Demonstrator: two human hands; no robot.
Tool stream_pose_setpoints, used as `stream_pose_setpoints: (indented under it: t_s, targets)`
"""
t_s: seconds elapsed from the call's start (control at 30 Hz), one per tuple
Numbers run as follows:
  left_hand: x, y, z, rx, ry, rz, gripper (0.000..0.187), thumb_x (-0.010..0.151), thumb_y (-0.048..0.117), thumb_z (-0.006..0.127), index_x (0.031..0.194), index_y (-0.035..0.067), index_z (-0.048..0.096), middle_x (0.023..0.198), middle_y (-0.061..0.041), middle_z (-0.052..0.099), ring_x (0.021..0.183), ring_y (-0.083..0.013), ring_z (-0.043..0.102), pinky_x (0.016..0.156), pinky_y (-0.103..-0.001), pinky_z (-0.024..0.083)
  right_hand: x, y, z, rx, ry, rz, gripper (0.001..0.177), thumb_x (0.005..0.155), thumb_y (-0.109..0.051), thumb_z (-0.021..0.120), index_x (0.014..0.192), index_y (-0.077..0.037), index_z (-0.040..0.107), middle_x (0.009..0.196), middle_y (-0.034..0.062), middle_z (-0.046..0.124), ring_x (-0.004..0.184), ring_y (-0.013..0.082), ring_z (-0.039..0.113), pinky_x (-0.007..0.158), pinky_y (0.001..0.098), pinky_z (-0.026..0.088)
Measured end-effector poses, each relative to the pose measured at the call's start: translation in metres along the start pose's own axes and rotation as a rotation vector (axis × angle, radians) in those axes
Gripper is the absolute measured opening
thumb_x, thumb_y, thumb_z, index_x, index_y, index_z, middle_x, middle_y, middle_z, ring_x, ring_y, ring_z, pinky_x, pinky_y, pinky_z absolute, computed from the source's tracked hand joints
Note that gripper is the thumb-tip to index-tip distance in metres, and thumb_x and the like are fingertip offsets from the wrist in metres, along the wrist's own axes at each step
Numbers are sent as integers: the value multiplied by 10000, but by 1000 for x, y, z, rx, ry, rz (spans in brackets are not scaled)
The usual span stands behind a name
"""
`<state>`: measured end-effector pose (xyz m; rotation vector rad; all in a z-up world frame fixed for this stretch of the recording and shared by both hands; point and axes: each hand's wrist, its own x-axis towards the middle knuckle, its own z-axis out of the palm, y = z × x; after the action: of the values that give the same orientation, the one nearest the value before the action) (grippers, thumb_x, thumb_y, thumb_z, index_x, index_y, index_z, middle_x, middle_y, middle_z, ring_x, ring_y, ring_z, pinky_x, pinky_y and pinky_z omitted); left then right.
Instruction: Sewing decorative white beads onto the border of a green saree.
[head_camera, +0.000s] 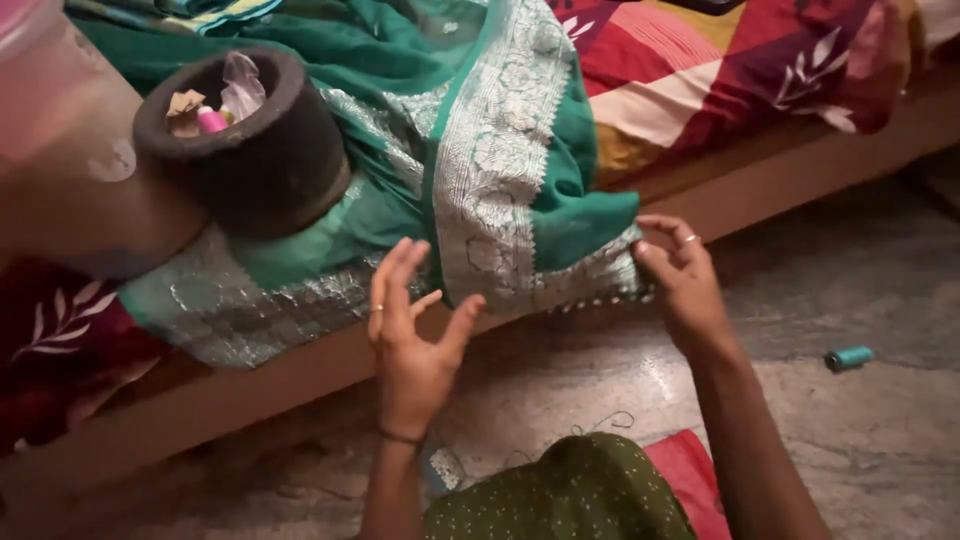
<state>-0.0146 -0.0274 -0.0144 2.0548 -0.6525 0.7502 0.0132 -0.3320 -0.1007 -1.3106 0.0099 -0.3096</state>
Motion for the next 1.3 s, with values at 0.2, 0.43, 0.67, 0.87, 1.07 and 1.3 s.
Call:
stream_pose_setpoints:
  t_s: [0.2, 0.43, 0.67, 0.87, 1.07, 1.3]
  targets:
    - [-7, -28, 52, -353, 116, -461, 823, 859, 170, 815, 1540, 80, 361, 1448, -179, 556, 977, -205, 646, 728, -260, 591, -20, 25, -9, -129, 112, -28, 248, 980, -92, 637, 1223, -51, 611, 1112, 23, 726, 1045, 120, 683, 875, 269, 554]
    - [33, 26, 92, -295, -35, -538, 477, 831, 241, 841, 1169, 30, 579, 864, -123, 754, 697, -165, 728, 593, -317, 555, -39, -49, 37, -356, -77, -171, 412, 876, -118, 771, 1244, -18, 616, 1081, 81, 734, 1007, 149, 701, 875, 283, 571]
    - [82, 75, 147, -95, -166, -120, 266, 870, 286, 802, 895, 35, 720, 791, -162, 717, 751, -319, 740, 643, -414, 567, 12, -42, -16, -470, -47, -327, 326, 899, -98, 715, 1207, 1, 672, 973, 74, 738, 881, 101, 661, 764, 285, 558]
    - [113, 79, 150, -12, -209, 33, 342, 875, 262, 776, 1129, 42, 711, 1085, -179, 725, 911, -362, 720, 807, -437, 573, 94, -92, -142, -758, 155, -429, 255, 919, -19, 543, 1121, -13, 696, 896, 76, 701, 787, 139, 660, 708, 347, 544]
    - [143, 44, 153, 284, -340, 240, 536, 867, 299, 775, 1324, 59, 632, 1339, -198, 632, 1235, -395, 567, 1073, -518, 417, 207, -96, -217, -982, 333, -690, 276, 904, -55, 549, 1137, 24, 675, 1044, 265, 700, 987, 430, 682, 887, 496, 540]
    - [207, 16, 217, 394, -451, 406, 659, 884, 461, 719, 1417, 103, 571, 1473, -235, 526, 1357, -439, 451, 1117, -551, 327, 304, -102, -261, -1100, 494, -625, 325, 885, -65, 541, 1169, -27, 694, 1043, 269, 703, 1000, 466, 660, 907, 539, 504]
